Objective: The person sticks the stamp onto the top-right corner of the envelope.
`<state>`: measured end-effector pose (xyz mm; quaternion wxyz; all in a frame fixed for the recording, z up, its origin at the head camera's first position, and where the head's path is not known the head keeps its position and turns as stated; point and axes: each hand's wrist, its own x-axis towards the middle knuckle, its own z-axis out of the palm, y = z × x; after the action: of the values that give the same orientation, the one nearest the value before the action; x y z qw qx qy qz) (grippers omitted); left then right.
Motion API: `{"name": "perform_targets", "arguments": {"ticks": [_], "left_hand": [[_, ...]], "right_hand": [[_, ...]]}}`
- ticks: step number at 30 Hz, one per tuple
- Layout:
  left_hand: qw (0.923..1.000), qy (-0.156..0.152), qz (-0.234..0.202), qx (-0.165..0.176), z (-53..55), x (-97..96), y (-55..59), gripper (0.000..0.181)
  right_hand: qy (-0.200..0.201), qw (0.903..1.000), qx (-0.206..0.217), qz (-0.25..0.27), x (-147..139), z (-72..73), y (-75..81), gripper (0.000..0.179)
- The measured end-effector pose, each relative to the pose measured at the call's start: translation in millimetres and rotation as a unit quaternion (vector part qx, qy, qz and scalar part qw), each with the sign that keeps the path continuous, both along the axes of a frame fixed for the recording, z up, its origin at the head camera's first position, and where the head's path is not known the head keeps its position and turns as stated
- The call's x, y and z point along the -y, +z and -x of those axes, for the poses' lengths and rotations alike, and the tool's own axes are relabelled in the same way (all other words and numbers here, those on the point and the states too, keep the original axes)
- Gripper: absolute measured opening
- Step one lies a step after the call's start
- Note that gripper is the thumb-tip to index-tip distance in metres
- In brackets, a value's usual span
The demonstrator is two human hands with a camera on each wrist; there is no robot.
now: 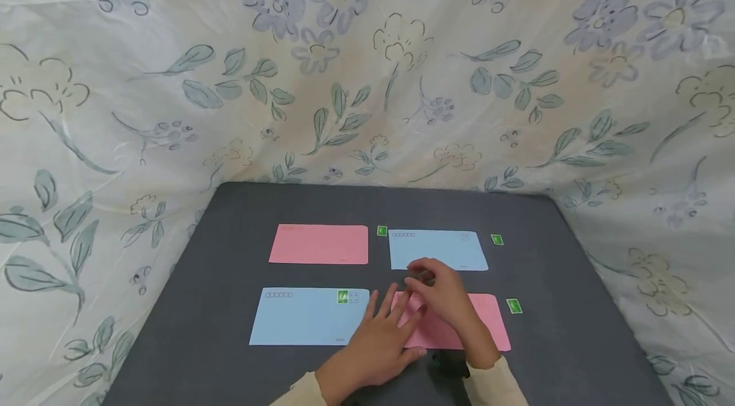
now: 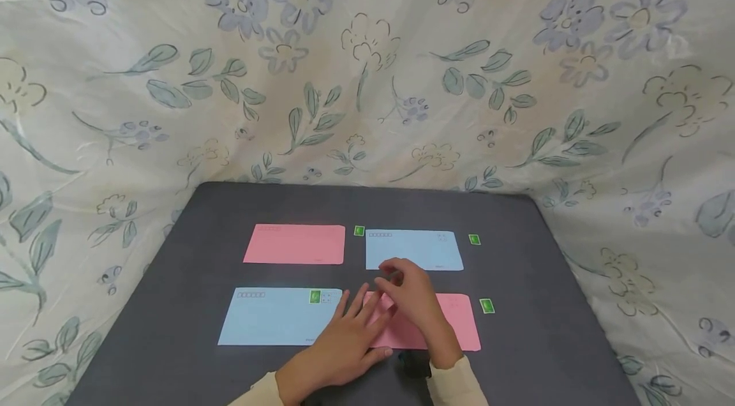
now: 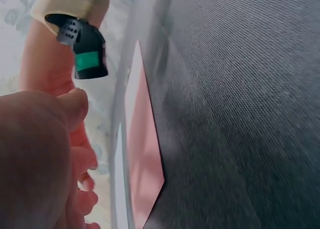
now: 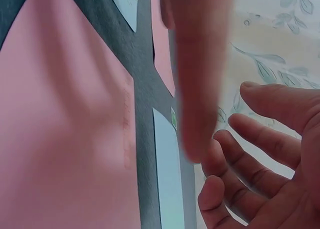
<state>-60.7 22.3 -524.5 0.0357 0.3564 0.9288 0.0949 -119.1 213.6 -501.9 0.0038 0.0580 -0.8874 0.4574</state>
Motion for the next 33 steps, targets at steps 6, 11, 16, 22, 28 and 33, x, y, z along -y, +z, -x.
{"name": "perform_targets", "arguments": {"ticks": [6, 11, 16, 22, 28, 33], "left_hand": [[0.9999, -0.007, -0.005, 0.007, -0.8, -9.0, -2.4, 0.070], [0.9987, -0.022, -0.020, 0.040, -1.1, -21.5, -4.7, 0.072], [0.9988, -0.045, 0.007, 0.016, -4.4, -33.4, -8.0, 0.068], [0.9974, -0.056, 0.040, -0.020, -8.4, -43.9, -13.5, 0.065], [0.9969, -0.065, 0.043, -0.008, -10.5, -55.2, -11.1, 0.067], [0.9960, -0.065, 0.057, -0.024, -10.4, -62.2, -13.2, 0.067]], "right_hand": [[-0.003, 1.0000, -0.009, 0.002, -8.4, 0.2, -0.1, 0.030], [-0.018, 0.9998, -0.013, -0.003, -17.4, -0.1, -2.0, 0.032], [-0.031, 0.9994, -0.012, -0.009, -30.9, -3.5, -4.5, 0.031], [-0.041, 0.9987, -0.024, -0.020, -47.6, -6.6, -2.0, 0.031], [-0.057, 0.9976, -0.025, -0.030, -60.5, -10.9, -3.1, 0.029], [-0.056, 0.9972, -0.020, -0.045, -72.1, -12.8, -2.5, 0.031]]}}
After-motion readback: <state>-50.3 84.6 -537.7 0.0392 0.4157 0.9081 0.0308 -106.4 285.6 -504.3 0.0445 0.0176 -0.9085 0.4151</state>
